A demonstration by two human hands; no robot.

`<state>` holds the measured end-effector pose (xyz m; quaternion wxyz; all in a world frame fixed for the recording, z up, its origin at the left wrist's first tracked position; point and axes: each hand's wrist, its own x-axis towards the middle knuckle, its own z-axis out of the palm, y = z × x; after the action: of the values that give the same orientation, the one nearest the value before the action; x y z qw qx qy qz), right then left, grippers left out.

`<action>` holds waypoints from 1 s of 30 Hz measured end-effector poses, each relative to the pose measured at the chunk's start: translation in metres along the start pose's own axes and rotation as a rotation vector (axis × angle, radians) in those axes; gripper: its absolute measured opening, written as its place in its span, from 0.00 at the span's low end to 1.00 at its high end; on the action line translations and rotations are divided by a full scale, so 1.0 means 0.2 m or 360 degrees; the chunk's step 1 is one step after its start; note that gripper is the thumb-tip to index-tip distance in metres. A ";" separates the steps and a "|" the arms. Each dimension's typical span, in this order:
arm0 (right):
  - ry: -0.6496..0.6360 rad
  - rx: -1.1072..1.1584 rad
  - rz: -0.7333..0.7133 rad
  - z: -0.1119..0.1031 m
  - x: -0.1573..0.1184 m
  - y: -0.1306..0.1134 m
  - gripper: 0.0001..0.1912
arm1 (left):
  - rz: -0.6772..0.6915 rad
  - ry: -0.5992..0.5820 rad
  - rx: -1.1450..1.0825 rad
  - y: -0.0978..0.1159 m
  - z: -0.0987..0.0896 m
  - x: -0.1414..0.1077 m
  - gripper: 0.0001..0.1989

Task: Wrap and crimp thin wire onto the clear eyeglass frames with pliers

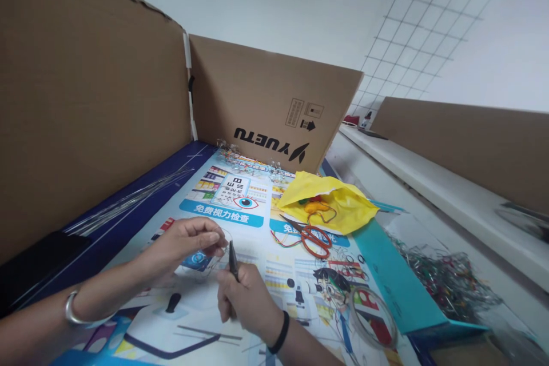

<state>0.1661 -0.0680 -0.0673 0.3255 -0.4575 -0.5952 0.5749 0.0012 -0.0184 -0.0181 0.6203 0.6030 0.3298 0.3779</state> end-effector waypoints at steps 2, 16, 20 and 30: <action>-0.0009 0.0038 0.0036 0.00 0.00 0.00 0.32 | -0.0013 0.0023 0.0059 -0.01 -0.01 0.01 0.10; -0.0420 0.0322 0.0143 0.06 -0.04 0.05 0.33 | 0.0292 0.0390 0.0424 -0.03 0.03 -0.04 0.08; -0.0378 0.0318 0.0142 0.07 -0.04 0.05 0.33 | 0.0320 0.0433 0.0592 -0.02 0.05 -0.05 0.08; -0.0366 0.0385 0.0143 0.08 -0.03 0.03 0.33 | 0.0306 0.0474 0.0768 -0.03 0.07 -0.06 0.09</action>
<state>0.1548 -0.0802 -0.0745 0.2819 -0.3725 -0.5340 0.7047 0.0069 -0.0352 -0.0243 0.3653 0.6994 0.4388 0.4300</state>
